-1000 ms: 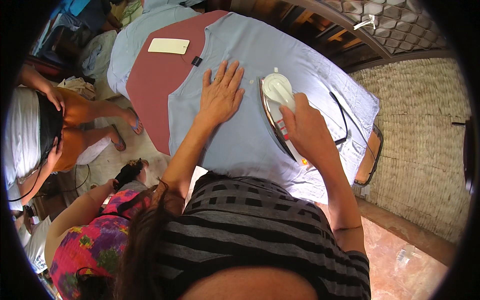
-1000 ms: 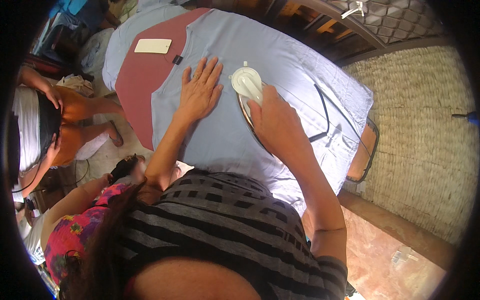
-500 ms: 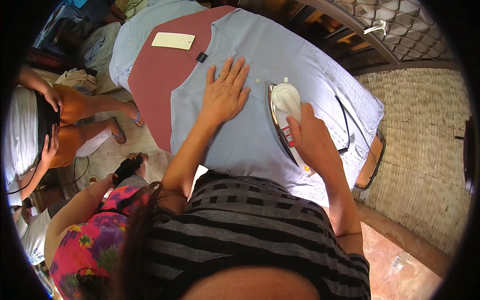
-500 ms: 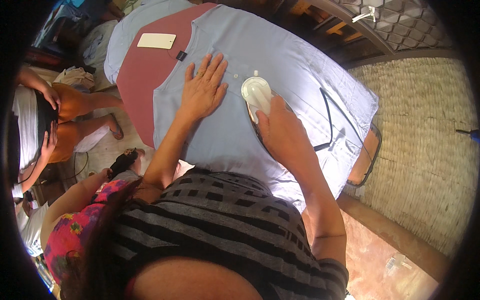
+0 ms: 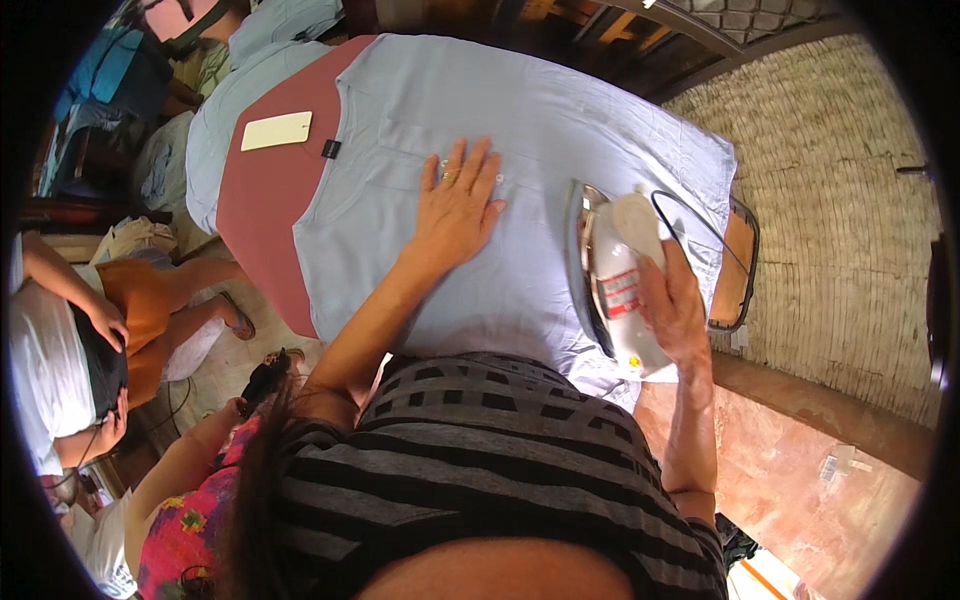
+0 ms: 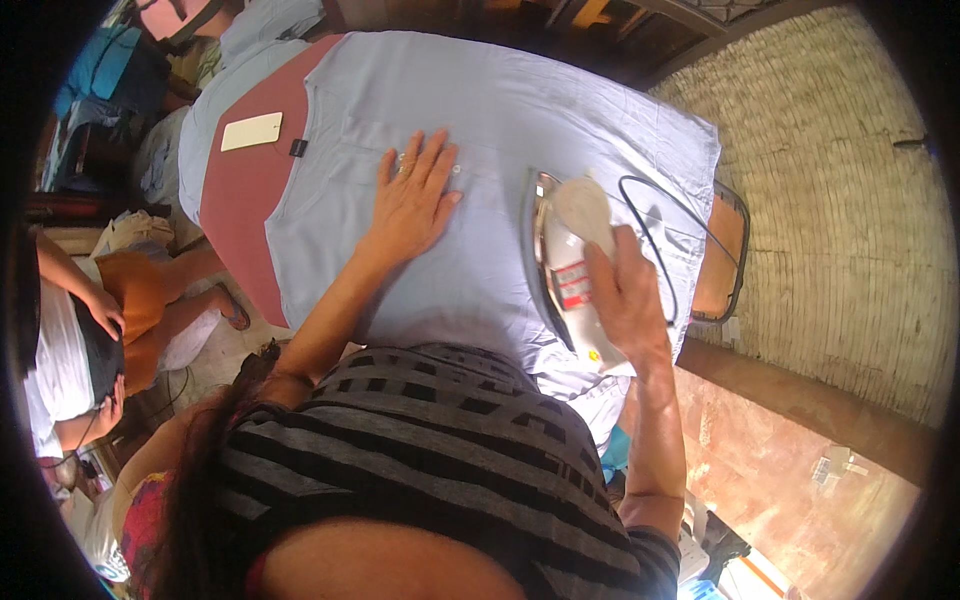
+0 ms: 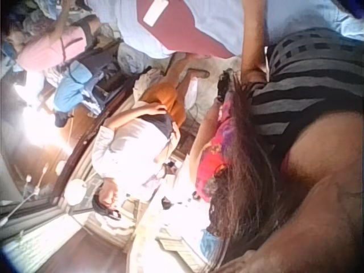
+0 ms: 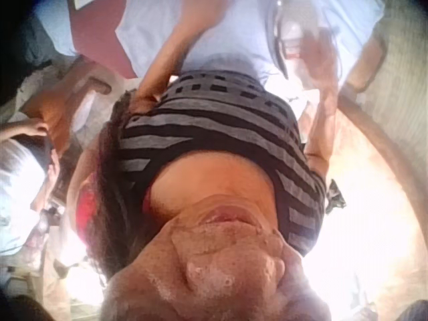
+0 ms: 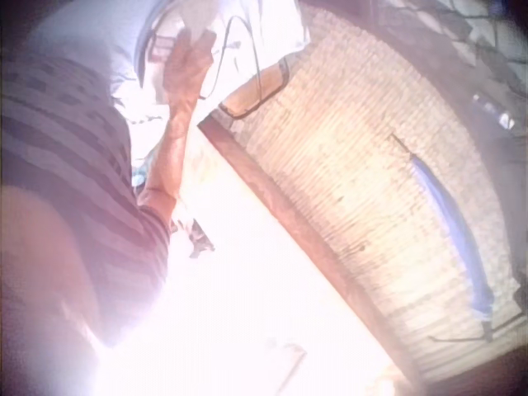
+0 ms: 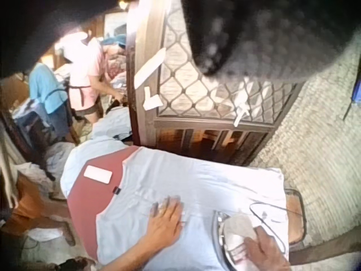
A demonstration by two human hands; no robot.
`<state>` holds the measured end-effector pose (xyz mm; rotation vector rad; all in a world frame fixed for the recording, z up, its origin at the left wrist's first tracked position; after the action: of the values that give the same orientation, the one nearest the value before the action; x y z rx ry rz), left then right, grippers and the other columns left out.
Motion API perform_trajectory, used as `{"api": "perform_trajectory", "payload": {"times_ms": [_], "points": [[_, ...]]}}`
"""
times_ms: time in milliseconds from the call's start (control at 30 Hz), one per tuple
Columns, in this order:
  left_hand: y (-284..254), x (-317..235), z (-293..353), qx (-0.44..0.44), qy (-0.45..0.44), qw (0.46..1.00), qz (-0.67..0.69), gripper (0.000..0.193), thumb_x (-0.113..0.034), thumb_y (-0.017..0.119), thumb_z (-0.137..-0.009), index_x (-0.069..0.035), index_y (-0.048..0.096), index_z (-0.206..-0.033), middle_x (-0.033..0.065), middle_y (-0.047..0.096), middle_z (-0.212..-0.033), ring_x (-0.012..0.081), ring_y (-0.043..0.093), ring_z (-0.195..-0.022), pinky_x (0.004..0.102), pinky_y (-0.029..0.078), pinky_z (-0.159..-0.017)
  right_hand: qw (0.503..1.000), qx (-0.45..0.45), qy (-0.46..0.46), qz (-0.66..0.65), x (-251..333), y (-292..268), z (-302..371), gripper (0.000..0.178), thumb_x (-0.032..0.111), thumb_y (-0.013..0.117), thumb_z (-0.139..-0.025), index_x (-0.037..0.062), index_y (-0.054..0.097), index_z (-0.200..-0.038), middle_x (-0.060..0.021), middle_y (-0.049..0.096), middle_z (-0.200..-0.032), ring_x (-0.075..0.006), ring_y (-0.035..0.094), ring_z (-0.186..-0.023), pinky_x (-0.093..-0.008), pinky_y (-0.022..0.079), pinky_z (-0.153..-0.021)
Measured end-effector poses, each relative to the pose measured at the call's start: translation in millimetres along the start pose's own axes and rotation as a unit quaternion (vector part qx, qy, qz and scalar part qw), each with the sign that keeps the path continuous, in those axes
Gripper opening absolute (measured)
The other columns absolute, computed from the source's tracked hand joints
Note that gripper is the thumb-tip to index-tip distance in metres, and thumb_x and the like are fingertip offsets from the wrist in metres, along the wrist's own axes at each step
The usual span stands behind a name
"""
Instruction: The person irons a light blue shirt on a pink ironing board, using an iron to smooth the fabric while shifting and folding the garment.
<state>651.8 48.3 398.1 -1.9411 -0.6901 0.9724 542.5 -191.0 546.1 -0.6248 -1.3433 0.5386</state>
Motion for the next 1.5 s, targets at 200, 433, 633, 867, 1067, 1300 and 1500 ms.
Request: {"api": "perform_trajectory", "payload": {"times_ms": [200,433,633,867,1067,1300,1500], "points": [[0,10,8,-0.009,-0.018,1.0,-0.02,0.061,-0.032,0.053,-0.093,-0.007,0.04,-0.147,0.0122,0.03,-0.159,0.0327,0.027,-0.147,0.058,0.017,-0.115,0.996,0.013,-0.085,0.036,8,51,-40,0.022,0.017,0.055,-0.098,-0.0036,0.046,-0.098,-0.03,0.056,-0.066,-0.0488,0.06,-0.066,-0.0523,0.043,-0.054],[-7,10,10,-0.013,-0.042,0.999,-0.025,0.059,-0.032,0.052,-0.093,-0.006,0.042,-0.146,0.015,0.028,-0.159,0.0411,0.021,-0.147,0.0615,0.017,-0.114,0.997,0.018,-0.071,-0.001,17,66,-67,0.024,0.018,0.055,-0.098,-0.0036,0.044,-0.098,-0.0295,0.058,-0.068,-0.0478,0.062,-0.067,-0.0489,0.046,-0.056],[-2,7,8,0.003,-0.068,0.995,-0.07,0.058,-0.031,0.051,-0.092,-0.009,0.044,-0.146,0.0141,0.032,-0.158,0.0399,0.025,-0.146,0.0581,0.015,-0.116,0.997,-0.023,-0.073,-0.019,12,72,-61,0.026,0.02,0.055,-0.098,-0.0032,0.043,-0.098,-0.0317,0.059,-0.073,-0.0509,0.061,-0.07,-0.0536,0.045,-0.059],[3,11,9,-0.003,-0.056,0.994,-0.094,0.059,-0.032,0.049,-0.094,-0.011,0.04,-0.149,0.0119,0.03,-0.159,0.0379,0.023,-0.147,0.0561,0.013,-0.116,0.988,0.109,-0.083,0.07,0,28,-78,0.033,0.034,0.053,-0.1,0.0021,0.049,-0.109,-0.0265,0.064,-0.079,-0.0422,0.066,-0.074,-0.048,0.05,-0.066],[2,-10,12,-0.03,-0.027,0.995,-0.094,0.058,-0.032,0.05,-0.094,-0.01,0.042,-0.147,0.0135,0.029,-0.159,0.04,0.023,-0.147,0.0602,0.013,-0.115,0.99,0.033,0.031,0.13,-65,-104,-43,0.046,0.042,0.048,-0.098,0.0012,0.058,-0.115,-0.0213,0.065,-0.099,-0.0296,0.065,-0.09,-0.0458,0.05,-0.084],[30,-105,-9,0.025,0.073,0.997,-0.01,0.057,-0.033,0.055,-0.094,-0.012,0.043,-0.147,0.0099,0.029,-0.159,0.0369,0.025,-0.147,0.0611,0.019,-0.113,0.961,-0.139,0.212,0.106,-99,-231,46,0.034,0.033,0.055,-0.096,-0.0004,0.057,-0.105,-0.0116,0.058,-0.071,-0.0219,0.056,-0.063,-0.0394,0.045,-0.056],[76,-145,-33,0.059,0.146,0.987,0.007,0.056,-0.038,0.055,-0.095,-0.017,0.045,-0.145,0.0057,0.032,-0.158,0.0348,0.028,-0.146,0.0607,0.021,-0.113,0.977,-0.12,0.152,0.085,-171,-194,98,0.023,0.018,0.059,-0.093,0.0004,0.056,-0.107,-0.0177,0.06,-0.082,-0.0262,0.057,-0.064,-0.0405,0.046,-0.056]]}}
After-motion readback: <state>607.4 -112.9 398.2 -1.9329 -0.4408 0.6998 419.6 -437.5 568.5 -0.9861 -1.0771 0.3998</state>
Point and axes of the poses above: each hand's wrist, its own z-axis away from the middle knuckle, its own y-axis out of the palm, x = y × z, the point moved 2 cm from there along -z, towards the middle knuckle
